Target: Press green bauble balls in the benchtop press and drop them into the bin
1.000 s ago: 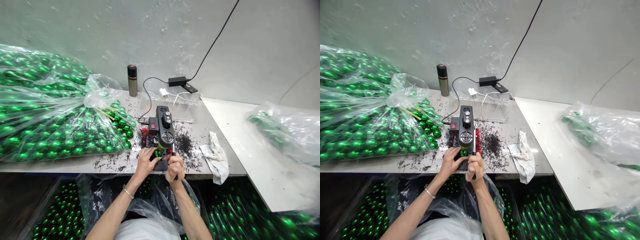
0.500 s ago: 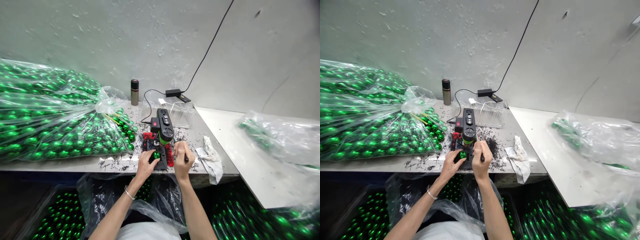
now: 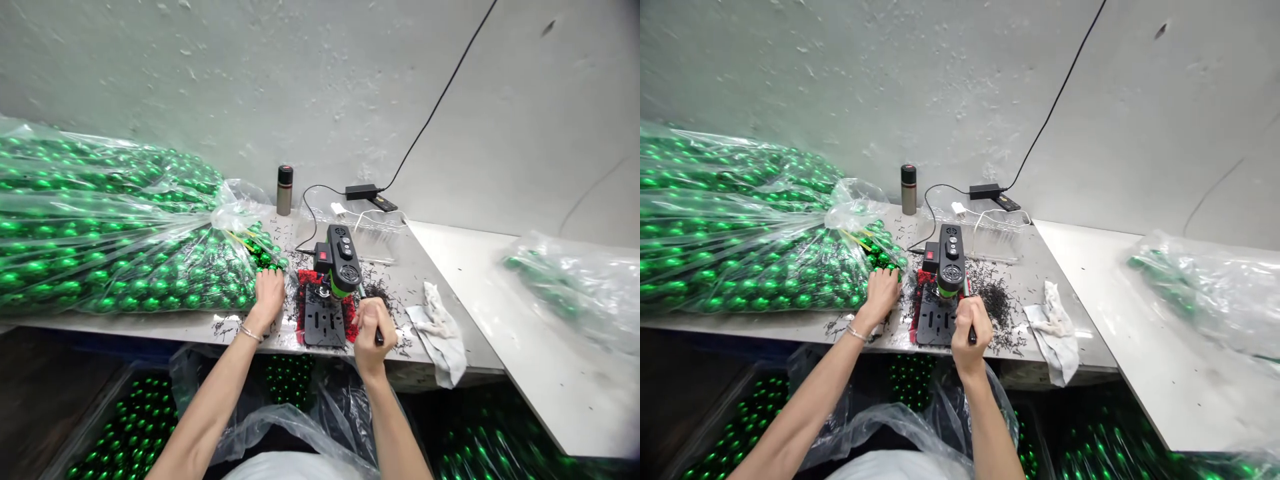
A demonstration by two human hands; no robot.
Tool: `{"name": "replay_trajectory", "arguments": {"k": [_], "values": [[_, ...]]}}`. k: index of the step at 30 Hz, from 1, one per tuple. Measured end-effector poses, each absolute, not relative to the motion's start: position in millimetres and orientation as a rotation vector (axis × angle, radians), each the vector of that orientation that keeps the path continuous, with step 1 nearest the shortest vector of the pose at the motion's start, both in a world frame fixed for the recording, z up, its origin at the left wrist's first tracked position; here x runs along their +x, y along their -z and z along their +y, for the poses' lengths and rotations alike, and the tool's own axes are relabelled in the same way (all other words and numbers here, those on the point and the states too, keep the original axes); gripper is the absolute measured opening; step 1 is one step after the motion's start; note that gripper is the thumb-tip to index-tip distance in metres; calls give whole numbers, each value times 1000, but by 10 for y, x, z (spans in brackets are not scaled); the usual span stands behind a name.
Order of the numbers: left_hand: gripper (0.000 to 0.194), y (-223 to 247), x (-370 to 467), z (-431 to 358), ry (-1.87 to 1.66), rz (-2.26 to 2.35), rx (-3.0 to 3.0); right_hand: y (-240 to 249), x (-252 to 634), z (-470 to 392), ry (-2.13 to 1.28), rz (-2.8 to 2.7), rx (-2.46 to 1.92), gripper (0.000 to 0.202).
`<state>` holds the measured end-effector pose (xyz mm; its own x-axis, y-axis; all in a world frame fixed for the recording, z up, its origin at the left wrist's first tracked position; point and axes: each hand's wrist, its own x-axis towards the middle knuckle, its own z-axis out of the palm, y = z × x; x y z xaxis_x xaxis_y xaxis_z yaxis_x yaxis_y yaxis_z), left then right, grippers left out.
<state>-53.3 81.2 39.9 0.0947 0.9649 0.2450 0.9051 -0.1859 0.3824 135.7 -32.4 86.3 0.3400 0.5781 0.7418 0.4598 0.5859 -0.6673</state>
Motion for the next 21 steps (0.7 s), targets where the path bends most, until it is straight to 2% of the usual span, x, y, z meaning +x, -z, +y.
{"name": "replay_trajectory", "arguments": {"k": [5, 8, 11, 14, 16, 21], "values": [[7, -475, -520, 979, -638, 1883, 2116, -819, 1376, -319, -60, -1304, -1014, 35], [18, -508, -560, 888, -738, 1808, 1995, -819, 1374, -318, -53, -1306, -1007, 34], [34, -471, -571, 682, -984, 1450, 1543, -846, 1365, -319, -50, -1306, -990, 35], [37, -321, -478, 441, -1118, 1026, 903, -893, 1361, -320, -57, -1297, -996, 35], [37, -189, -364, 315, -1119, 947, 695, -926, 1365, -318, -58, -1297, -1010, 36], [39, 78, -59, 173, -1102, 1149, 914, -971, 1390, -311, -36, -1341, -990, 36]]}}
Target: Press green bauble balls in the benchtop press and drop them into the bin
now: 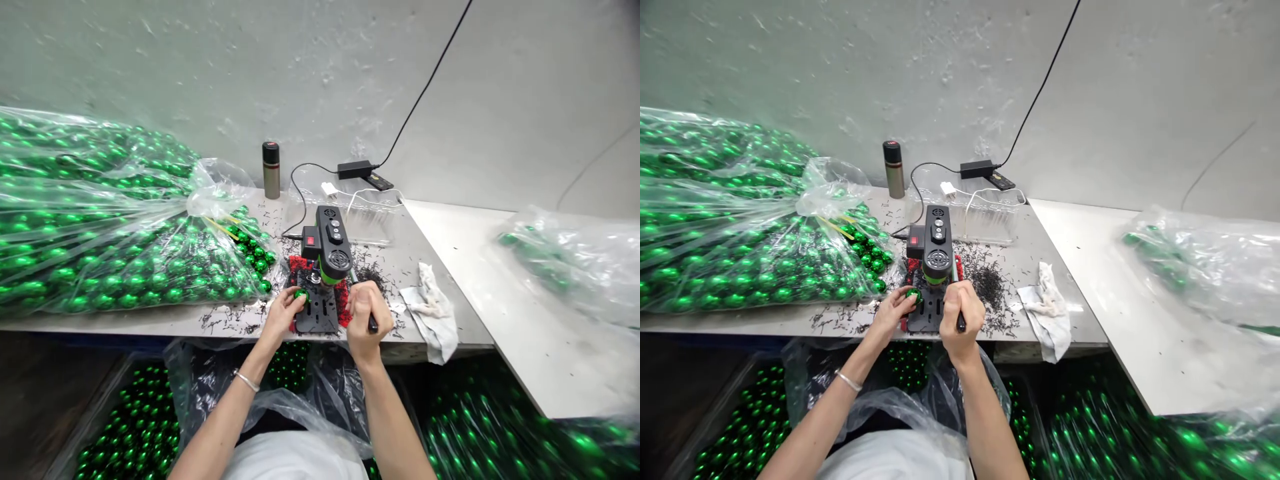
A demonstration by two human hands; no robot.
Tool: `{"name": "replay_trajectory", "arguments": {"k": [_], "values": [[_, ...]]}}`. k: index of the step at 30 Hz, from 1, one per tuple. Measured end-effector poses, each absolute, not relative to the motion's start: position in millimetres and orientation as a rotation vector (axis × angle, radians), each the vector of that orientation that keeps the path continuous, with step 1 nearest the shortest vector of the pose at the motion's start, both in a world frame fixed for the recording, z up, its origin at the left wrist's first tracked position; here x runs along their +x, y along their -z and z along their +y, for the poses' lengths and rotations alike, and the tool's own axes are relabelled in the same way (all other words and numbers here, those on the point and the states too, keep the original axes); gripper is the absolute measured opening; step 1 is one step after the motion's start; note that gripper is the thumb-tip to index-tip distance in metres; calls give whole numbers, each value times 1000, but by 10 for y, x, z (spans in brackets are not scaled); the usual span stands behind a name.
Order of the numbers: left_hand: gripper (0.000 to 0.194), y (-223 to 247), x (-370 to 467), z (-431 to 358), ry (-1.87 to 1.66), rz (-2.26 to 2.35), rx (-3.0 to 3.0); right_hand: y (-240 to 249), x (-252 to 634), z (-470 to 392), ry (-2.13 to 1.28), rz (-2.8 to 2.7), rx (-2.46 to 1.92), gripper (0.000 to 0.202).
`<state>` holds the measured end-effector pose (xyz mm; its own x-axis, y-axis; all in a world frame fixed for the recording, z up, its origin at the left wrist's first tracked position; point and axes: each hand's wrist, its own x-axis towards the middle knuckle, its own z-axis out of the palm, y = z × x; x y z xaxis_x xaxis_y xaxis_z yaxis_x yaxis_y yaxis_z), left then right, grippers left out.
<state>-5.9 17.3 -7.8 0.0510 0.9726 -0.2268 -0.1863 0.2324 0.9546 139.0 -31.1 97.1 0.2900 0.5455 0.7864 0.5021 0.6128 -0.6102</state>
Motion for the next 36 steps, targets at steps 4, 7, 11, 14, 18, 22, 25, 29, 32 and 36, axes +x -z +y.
{"name": "replay_trajectory", "arguments": {"k": [4, 7, 11, 14, 18, 22, 25, 29, 32, 36], "values": [[40, 174, 72, 120, -1110, 1330, 1521, -961, 1398, -318, -3, -1361, -986, 35], [35, 195, 100, 91, -1165, 1332, 1845, -942, 1399, -330, 24, -1379, -995, 34], [32, 199, 101, 93, -1181, 1328, 2015, -914, 1396, -346, 18, -1387, -1000, 33], [32, 222, 89, 118, -1164, 1314, 2043, -897, 1394, -352, 5, -1380, -996, 33], [35, 282, 68, 154, -1147, 1307, 2008, -867, 1398, -351, 11, -1371, -990, 34], [36, 314, 82, 174, -1139, 1285, 1997, -809, 1406, -349, 25, -1362, -987, 33], [36, 300, 103, 182, -1155, 1280, 1987, -768, 1413, -350, 32, -1369, -987, 33], [34, 249, 66, 132, -1162, 1247, 1901, -759, 1429, -351, 46, -1393, -976, 32], [36, 208, -53, -8, -1163, 1201, 1699, -775, 1443, -354, 67, -1414, -999, 32], [50, 137, -288, -271, -1122, 1056, 1243, -798, 1446, -359, 69, -1407, -1023, 32]]}}
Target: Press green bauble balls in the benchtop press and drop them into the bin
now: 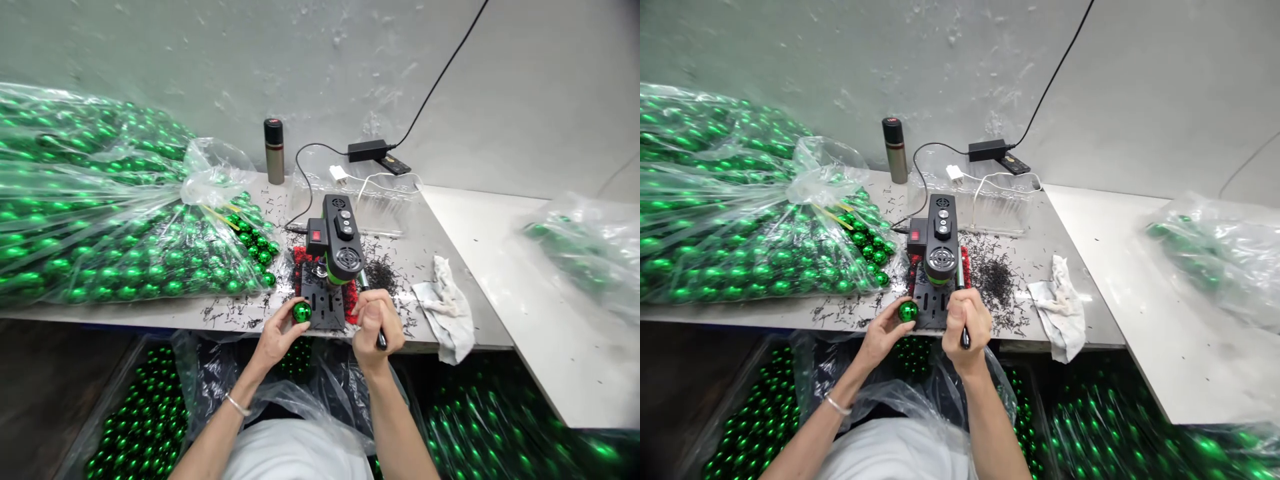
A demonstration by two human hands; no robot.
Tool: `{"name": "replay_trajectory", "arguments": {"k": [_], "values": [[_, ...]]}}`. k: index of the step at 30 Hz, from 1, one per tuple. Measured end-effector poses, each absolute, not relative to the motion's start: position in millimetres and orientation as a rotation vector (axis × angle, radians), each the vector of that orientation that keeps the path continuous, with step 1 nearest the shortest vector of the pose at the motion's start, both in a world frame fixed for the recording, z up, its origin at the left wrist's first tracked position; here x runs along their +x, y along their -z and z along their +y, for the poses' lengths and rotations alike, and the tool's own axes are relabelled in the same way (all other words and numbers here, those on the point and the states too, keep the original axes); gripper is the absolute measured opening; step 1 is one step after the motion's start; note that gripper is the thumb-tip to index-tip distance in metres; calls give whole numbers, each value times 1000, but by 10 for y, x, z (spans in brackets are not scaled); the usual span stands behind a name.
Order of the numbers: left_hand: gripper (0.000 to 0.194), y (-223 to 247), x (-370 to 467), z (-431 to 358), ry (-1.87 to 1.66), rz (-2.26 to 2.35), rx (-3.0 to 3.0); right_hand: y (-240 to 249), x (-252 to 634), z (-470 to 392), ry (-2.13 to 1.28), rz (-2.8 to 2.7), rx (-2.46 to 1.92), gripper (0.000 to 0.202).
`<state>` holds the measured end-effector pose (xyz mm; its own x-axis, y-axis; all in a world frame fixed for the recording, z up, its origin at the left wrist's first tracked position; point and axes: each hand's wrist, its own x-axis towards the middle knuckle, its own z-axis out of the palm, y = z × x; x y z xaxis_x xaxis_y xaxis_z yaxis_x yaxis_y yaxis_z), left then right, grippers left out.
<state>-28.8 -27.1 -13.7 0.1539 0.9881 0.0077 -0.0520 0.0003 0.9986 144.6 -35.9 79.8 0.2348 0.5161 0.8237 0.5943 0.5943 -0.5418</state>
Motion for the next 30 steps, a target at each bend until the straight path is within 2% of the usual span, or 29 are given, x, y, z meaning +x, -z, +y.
{"name": "replay_trajectory", "arguments": {"k": [3, 7, 30], "values": [[59, 67, -444, -423, -1115, 908, 885, -817, 1438, -355, 77, -1384, -1021, 34], [61, -11, -550, -534, -1072, 803, 651, -852, 1428, -346, 70, -1371, -1021, 34], [33, -247, -376, -595, -1005, 363, 86, -856, 1428, -330, 53, -1363, -996, 34]]}}
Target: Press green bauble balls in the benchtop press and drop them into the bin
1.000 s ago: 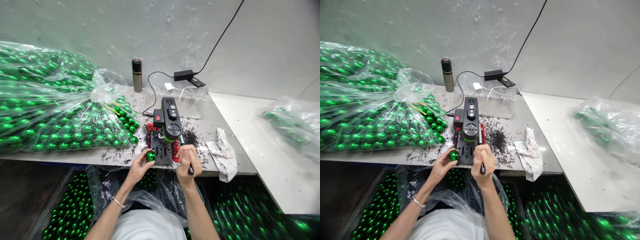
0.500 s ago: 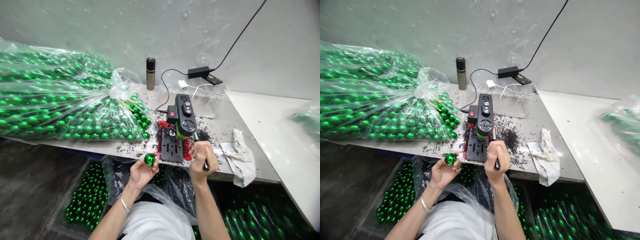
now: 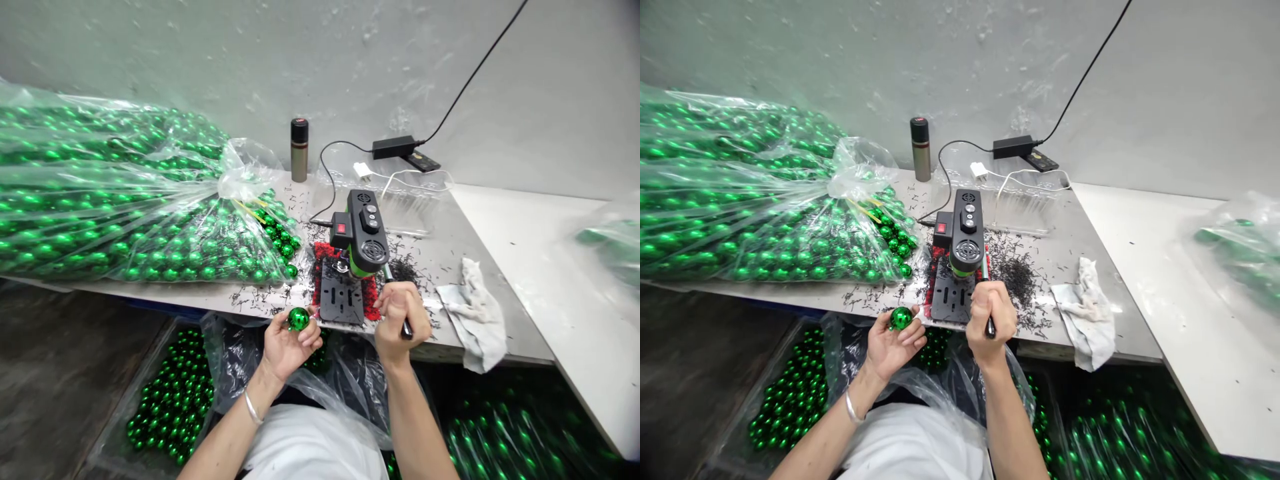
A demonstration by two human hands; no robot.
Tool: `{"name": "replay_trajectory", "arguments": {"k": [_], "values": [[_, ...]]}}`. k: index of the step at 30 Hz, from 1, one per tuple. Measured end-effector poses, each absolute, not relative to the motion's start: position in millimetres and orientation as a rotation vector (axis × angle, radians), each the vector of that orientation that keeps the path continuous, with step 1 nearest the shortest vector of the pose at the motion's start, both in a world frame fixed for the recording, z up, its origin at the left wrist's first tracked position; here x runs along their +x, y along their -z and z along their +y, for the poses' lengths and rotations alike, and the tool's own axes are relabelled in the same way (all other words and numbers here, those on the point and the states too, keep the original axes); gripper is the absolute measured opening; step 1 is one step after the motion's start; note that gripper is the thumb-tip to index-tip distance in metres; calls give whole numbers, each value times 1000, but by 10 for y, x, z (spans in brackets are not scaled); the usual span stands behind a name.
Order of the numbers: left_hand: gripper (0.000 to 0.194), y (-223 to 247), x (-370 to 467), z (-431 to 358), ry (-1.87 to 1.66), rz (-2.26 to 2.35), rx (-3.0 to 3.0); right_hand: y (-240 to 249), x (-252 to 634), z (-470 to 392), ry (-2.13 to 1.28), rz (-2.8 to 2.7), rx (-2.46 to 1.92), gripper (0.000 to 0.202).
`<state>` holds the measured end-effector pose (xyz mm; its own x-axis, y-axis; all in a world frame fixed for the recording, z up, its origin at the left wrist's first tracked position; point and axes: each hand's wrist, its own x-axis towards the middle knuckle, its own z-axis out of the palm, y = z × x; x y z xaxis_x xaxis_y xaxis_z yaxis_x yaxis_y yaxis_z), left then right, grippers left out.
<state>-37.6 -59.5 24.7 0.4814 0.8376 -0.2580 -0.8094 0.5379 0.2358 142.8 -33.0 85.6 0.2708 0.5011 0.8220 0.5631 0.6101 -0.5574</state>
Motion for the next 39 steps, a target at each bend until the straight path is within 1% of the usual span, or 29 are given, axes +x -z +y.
{"name": "replay_trajectory", "arguments": {"k": [6, 11, 15, 18, 23, 26, 31, 35, 39], "values": [[32, -198, -366, -574, -1000, 331, 123, -854, 1426, -336, 49, -1365, -1005, 33], [41, -147, -385, -568, -979, 381, 192, -875, 1421, -343, 68, -1373, -1016, 31], [53, -172, -405, -481, -955, 581, 412, -863, 1422, -345, 65, -1385, -1013, 31], [55, -209, -376, -333, -1026, 801, 571, -845, 1421, -345, 58, -1381, -1001, 33], [60, -139, -245, -39, -1109, 1012, 622, -833, 1419, -348, 44, -1387, -986, 32], [54, -26, -153, 76, -1133, 1124, 836, -840, 1419, -350, 39, -1393, -976, 31], [38, 82, -32, 111, -1068, 1323, 1440, -838, 1419, -356, 34, -1399, -980, 31], [34, 75, 26, 100, -1037, 1376, 1876, -823, 1421, -363, 37, -1399, -990, 28], [33, 67, 56, 106, -1046, 1351, 2045, -819, 1424, -368, 29, -1403, -1003, 29]]}}
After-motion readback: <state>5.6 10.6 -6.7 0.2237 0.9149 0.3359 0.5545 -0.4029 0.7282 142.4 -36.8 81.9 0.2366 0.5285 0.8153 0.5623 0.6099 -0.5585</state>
